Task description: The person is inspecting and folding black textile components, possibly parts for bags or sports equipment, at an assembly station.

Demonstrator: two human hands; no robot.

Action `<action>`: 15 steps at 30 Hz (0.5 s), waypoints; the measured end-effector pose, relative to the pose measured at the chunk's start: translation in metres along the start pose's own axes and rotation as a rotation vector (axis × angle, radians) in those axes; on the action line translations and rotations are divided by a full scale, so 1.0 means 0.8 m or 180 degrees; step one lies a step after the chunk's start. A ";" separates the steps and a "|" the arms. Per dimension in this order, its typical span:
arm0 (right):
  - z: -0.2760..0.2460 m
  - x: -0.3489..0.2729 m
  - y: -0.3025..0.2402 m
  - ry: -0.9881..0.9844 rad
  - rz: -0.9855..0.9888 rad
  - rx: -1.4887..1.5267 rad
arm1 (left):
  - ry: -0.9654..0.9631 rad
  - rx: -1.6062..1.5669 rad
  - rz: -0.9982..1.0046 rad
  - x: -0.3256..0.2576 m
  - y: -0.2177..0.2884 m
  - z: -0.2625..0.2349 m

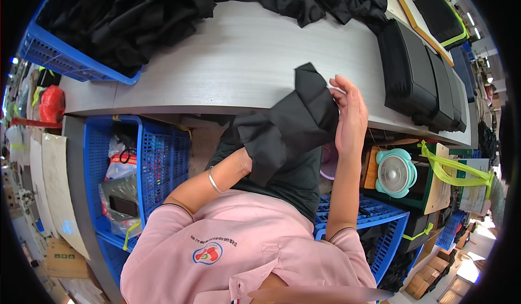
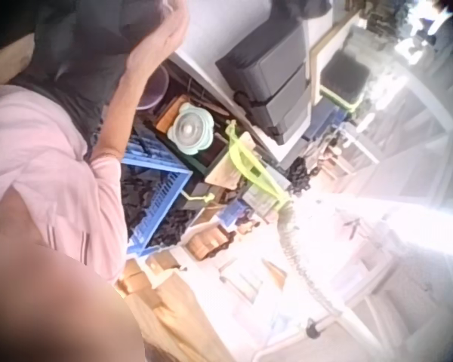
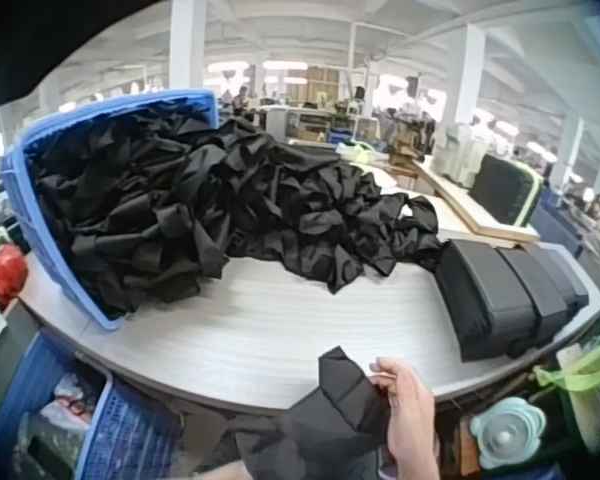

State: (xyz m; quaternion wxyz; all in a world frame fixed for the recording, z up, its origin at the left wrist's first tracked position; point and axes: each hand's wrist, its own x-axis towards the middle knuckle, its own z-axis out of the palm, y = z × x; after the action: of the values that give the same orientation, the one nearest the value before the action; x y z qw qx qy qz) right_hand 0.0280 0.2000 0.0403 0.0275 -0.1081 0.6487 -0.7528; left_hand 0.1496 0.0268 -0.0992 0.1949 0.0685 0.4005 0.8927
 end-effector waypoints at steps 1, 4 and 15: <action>-0.001 -0.009 0.002 0.0044 -0.0045 -0.0111 | 0.0082 0.0221 0.0114 0.002 0.007 0.001; -0.006 -0.030 0.013 -0.0130 -0.0218 -0.0569 | 0.0056 0.0026 0.0549 0.002 0.026 0.006; -0.025 -0.030 0.025 -0.1412 0.0528 -0.0841 | 0.0242 -0.1063 -0.0084 -0.013 0.005 -0.070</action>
State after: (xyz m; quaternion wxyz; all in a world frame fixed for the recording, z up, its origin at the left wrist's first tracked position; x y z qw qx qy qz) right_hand 0.0454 0.2210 0.0152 0.2162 -0.2195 0.7261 -0.6147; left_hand 0.1422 -0.0187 -0.1335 0.2000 -0.0040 0.2545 0.9462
